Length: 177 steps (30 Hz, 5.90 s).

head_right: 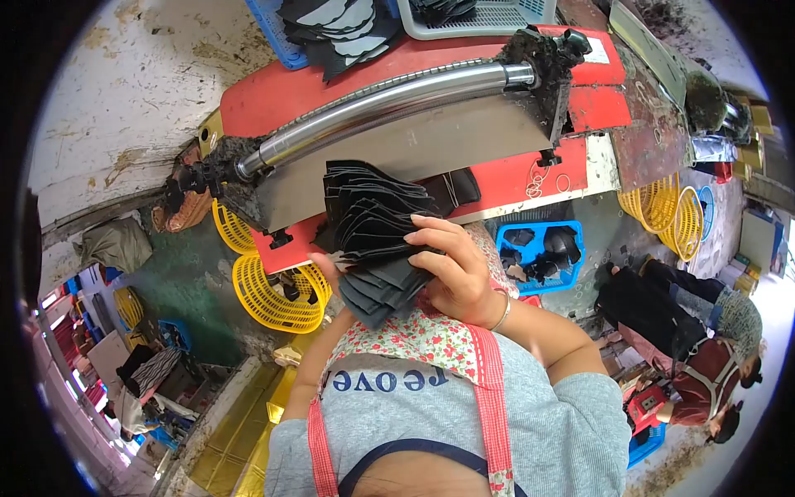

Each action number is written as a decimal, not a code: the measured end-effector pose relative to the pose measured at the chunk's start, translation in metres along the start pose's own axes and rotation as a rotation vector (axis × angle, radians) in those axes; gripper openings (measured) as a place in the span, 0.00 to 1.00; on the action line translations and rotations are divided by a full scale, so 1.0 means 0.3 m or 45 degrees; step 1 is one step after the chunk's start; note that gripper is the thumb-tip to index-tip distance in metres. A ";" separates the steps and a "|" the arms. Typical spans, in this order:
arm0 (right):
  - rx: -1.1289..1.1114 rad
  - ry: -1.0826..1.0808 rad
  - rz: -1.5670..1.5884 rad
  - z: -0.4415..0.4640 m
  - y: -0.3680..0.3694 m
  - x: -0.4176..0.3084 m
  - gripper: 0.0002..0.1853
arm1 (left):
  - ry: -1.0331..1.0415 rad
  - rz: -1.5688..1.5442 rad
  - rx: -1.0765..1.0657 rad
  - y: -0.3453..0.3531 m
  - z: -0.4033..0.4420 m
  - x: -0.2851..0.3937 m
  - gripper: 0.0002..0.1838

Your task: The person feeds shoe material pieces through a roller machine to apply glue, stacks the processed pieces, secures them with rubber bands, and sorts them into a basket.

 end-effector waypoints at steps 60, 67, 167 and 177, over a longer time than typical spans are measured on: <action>-1.131 0.475 0.068 -0.121 0.394 0.111 0.31 | -0.187 -0.037 0.874 -0.336 -0.180 0.011 0.14; -1.332 0.889 0.080 -0.249 0.430 0.321 0.32 | -0.121 0.048 0.803 -0.515 -0.035 -0.040 0.17; -1.487 0.702 0.325 -0.138 0.403 0.252 0.27 | 0.404 1.761 0.364 -0.456 -0.158 0.467 0.08; -1.091 0.993 0.574 -0.096 0.177 0.296 0.35 | 0.580 2.195 0.862 -0.886 -0.159 0.614 0.10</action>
Point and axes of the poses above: each hand's wrist, its own z-axis towards the middle knuckle, its own y-axis out of the palm, x = y × z, the point moved 9 cm from there along z, towards the middle knuckle, and after that the axes turned 7 degrees about x, right-handed, at the moved point
